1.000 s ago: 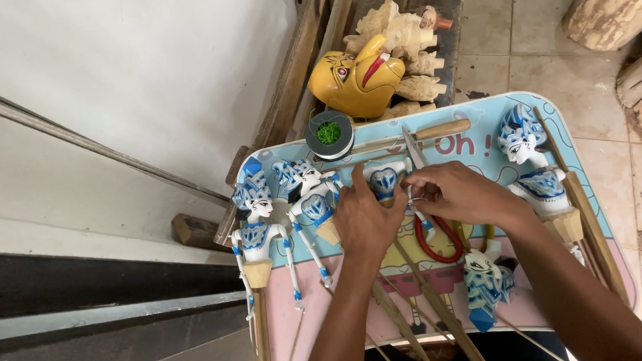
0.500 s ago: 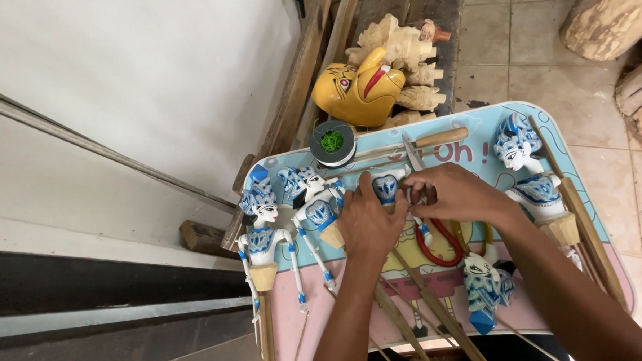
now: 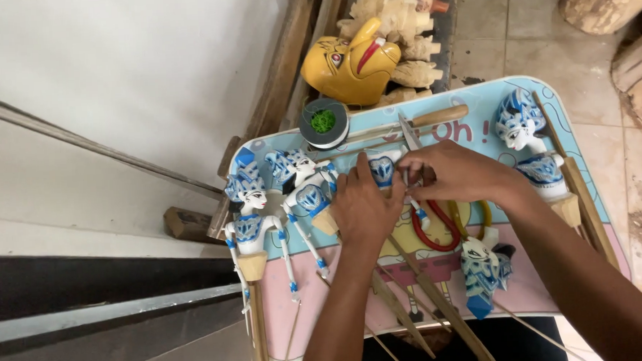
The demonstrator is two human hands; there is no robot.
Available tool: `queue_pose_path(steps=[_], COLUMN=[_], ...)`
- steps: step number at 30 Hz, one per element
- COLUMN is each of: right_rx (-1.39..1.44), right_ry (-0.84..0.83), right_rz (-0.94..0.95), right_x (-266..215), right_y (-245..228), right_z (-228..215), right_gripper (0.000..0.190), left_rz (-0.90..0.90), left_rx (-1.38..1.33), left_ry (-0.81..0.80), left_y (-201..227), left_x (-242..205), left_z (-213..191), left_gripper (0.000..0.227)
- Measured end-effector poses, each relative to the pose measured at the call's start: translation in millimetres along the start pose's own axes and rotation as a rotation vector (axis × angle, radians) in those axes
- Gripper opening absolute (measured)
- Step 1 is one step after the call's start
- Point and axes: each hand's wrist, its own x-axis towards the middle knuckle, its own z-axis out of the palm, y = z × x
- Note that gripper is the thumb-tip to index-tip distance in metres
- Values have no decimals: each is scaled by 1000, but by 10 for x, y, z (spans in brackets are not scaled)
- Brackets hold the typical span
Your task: Adjusting and tying decorative strings on small wooden puppets on a tray
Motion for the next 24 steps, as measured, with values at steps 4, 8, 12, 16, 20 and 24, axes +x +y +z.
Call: queue_pose_path(steps=[4,8,12,16,20,24], right_rx=[-13,-86,-176,-209,-223,-349], right_ry=[22,140,204,155,163,41], right_rz=[-31,-121,-270,-122,-202,-228], right_x=[-173,-546,-966,-1324,-1543,-1659], right_y=[-16,-67,59,216,298,396], right_z=[-94,-67,-4,226,363,451], right_gripper=[48,36,39,42,68,114], left_rz=[-3,24,18,36,44,35], left_rx=[-17,-24,-56,-44,-48,-29], left_ry=[-11,-17,-163,-164,-129,-149], left_y=[15,-17,-23,-29,-35,-38], left_x=[21,-32,10,-27,-29,-19], left_z=[-29,15,-22,-18,16,8], left_gripper=[65,63,61,60,59,60])
